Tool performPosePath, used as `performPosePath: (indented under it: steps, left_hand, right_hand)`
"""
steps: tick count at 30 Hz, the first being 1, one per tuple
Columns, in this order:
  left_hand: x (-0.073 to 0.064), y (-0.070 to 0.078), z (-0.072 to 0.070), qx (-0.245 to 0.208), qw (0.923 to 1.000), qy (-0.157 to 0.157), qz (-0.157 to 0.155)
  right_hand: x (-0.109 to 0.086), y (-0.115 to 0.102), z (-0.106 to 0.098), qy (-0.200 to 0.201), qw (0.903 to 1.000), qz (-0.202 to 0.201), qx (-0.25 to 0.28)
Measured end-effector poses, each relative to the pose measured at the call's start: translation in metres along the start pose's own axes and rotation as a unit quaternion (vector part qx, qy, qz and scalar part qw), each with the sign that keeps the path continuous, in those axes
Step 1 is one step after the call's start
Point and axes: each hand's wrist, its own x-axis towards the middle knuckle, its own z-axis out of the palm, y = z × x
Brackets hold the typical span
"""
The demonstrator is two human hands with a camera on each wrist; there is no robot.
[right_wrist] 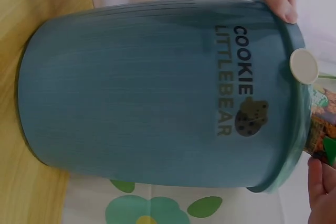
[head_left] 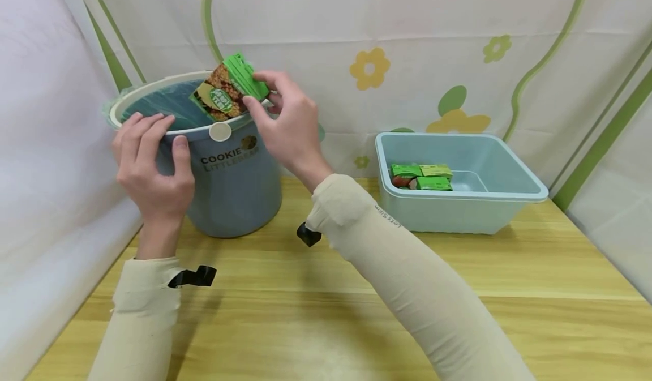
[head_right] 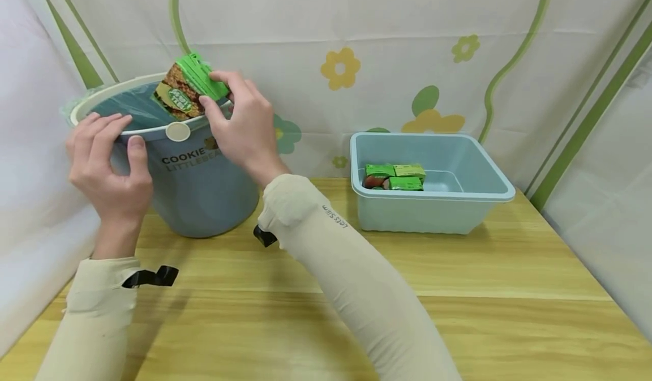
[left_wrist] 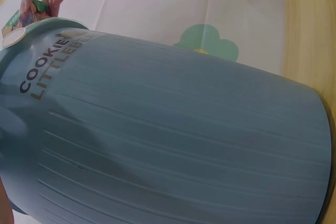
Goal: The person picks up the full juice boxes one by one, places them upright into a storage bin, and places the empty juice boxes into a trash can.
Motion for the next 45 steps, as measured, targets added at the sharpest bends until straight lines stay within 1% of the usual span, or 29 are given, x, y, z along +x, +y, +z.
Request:
performPosePath:
  steps: [4, 9, 14, 18, 21, 25, 31, 33, 36, 40, 45]
  left_hand:
    - [0.0, 0.001, 0.0, 0.001, 1.0, -0.002, 0.001]
    - [0.001, 0.002, 0.0, 0.001, 1.0, -0.004, 0.002]
    - [0.002, 0.001, 0.001, -0.002, 1.0, -0.005, 0.004]
    - [0.002, 0.0, 0.001, 0.001, 1.0, -0.007, 0.001]
    - [0.003, -0.001, 0.0, 0.003, 1.0, -0.008, -0.001]
    - [0.003, -0.001, -0.001, 0.006, 1.0, -0.007, 0.001]
    - [0.003, -0.001, -0.001, 0.006, 1.0, -0.005, 0.002]
    - [0.003, -0.001, -0.001, 0.005, 1.0, -0.004, 0.003]
    - [0.003, -0.001, -0.001, 0.004, 1.0, -0.004, 0.003]
    - [0.003, -0.001, -0.001, 0.004, 1.0, -0.005, 0.003]
    - [0.004, 0.0, -0.002, 0.001, 1.0, -0.003, 0.006]
  right_hand:
    - [0.0, 0.003, 0.001, -0.025, 0.9993, 0.026, 0.004]
    - [0.002, 0.003, 0.0, -0.05, 0.997, 0.057, -0.016]
    - [0.007, 0.003, -0.002, -0.07, 0.9926, 0.078, -0.061]
    - [0.011, -0.001, -0.002, -0.096, 0.9852, 0.094, -0.106]
    - [0.014, -0.002, -0.002, -0.11, 0.9807, 0.097, -0.129]
    - [0.017, -0.003, -0.002, -0.119, 0.9751, 0.099, -0.159]
    - [0.02, -0.005, -0.003, -0.135, 0.9628, 0.101, -0.211]
    - [0.02, -0.006, -0.002, -0.137, 0.9598, 0.095, -0.226]
    - [0.018, -0.005, 0.001, -0.133, 0.9557, 0.075, -0.251]
    - [0.017, -0.006, 0.004, -0.132, 0.9463, 0.055, -0.29]
    - [0.016, -0.008, 0.007, -0.137, 0.9346, 0.056, -0.323]
